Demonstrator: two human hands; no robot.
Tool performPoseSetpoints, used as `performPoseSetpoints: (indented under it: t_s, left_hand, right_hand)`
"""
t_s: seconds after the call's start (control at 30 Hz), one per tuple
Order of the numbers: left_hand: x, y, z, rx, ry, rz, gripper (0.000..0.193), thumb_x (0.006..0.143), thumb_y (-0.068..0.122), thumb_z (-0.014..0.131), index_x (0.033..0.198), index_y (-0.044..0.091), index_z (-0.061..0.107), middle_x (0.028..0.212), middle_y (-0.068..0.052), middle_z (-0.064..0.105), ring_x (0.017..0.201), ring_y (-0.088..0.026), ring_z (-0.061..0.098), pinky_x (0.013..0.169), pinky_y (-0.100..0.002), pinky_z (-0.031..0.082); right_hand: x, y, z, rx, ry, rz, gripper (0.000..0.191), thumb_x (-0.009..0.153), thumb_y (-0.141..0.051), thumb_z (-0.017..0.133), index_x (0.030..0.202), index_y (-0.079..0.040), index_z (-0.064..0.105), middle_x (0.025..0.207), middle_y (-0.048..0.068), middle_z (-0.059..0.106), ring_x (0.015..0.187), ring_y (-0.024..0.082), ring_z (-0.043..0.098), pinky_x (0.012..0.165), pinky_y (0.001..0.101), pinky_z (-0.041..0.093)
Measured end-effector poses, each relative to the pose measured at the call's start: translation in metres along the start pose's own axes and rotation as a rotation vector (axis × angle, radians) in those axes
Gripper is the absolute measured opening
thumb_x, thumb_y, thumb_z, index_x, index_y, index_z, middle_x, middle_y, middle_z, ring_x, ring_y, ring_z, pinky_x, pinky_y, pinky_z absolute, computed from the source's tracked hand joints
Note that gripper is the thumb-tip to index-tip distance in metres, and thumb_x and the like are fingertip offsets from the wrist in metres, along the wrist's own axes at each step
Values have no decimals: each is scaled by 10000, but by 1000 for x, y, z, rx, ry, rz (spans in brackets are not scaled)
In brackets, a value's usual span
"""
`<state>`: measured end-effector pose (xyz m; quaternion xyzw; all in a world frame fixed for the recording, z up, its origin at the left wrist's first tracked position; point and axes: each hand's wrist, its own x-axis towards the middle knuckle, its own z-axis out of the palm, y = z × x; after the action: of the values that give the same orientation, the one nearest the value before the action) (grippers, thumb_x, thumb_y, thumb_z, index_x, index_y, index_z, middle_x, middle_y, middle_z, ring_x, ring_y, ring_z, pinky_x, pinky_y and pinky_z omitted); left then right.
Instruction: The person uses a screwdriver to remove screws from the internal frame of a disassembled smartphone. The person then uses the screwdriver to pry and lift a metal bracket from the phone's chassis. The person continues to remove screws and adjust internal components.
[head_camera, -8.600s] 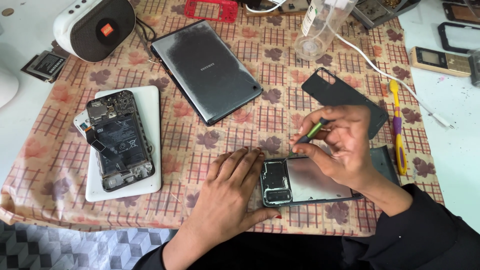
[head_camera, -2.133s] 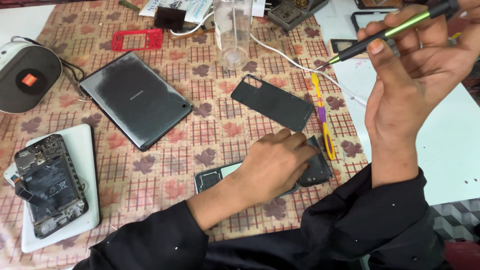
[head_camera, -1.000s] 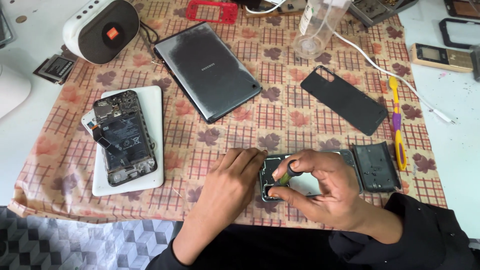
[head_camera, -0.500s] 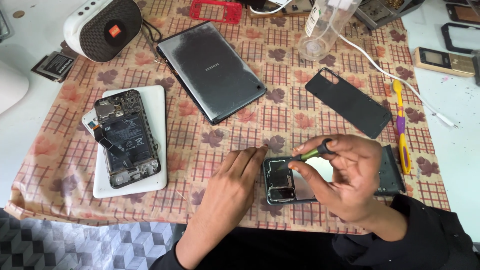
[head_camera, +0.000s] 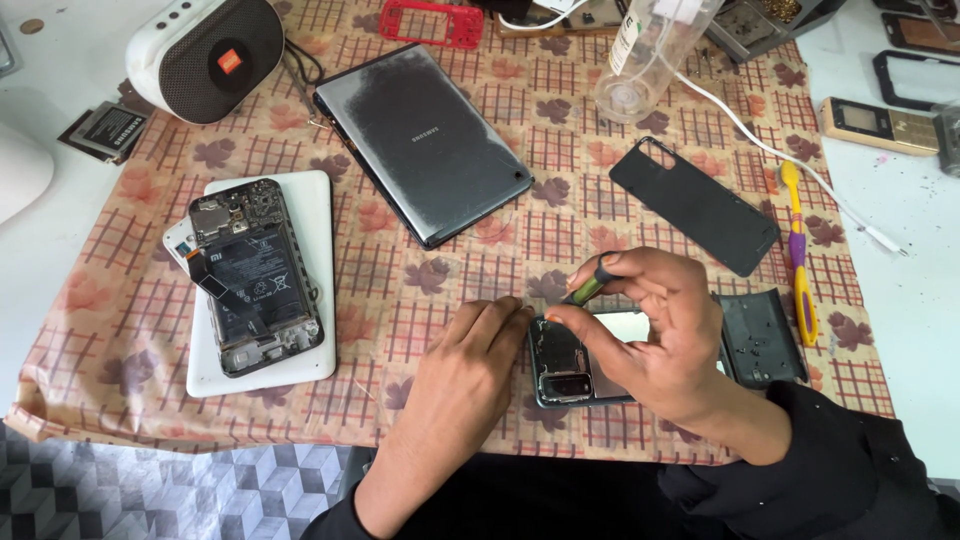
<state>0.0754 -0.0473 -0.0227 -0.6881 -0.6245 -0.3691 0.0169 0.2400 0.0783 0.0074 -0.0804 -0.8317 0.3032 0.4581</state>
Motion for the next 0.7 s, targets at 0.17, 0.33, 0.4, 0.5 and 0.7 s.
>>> performPoseSetpoints:
  t_s: [0.17,0.33,0.4,0.5,0.7]
  left_hand:
    - [0,0,-1,-3,-7,1,442,760,-53,625,1200,-49,666,1217,-138,656,1073,-287,634,909,-360,558]
    - [-1,0,-1,1,-4,4,426,762,-44,625,1185,-53,671,1211,-140,658,1076,-287,631,906,-363,558]
    - [-1,-1,-1,5,0,9,402,773,-41,624,1172,-55,673,1211,-142,659,1079,-287,630,900,-365,559]
    - [-2,-2,1,12,-3,9,378,789,-40,626,1163,-58,675,1185,-138,662,1072,-283,628,880,-367,562]
    - [-2,-3,2,33,-19,9,314,785,-19,645,1096,-44,677,1142,-133,662,1073,-295,628,864,-376,563]
  right_hand:
    - [7,-1,2,-68,12,-56,626,856,96,828,1298,14,393,1199,209,616,1063,225,723,895,329,674]
    - [20,1,-6,191,-252,7,492,955,105,720,1342,-27,447,1182,136,660,1120,209,736,966,327,680]
    - [25,4,-6,240,-288,70,470,947,100,713,1323,-39,468,1187,140,653,1122,220,725,967,336,667]
    - [28,5,-5,332,-352,115,424,957,102,700,1293,-53,494,1183,133,656,1140,230,724,967,336,675]
    - [32,6,-11,649,-494,177,363,994,99,569,1234,-114,399,1165,141,652,1158,220,684,945,316,616]
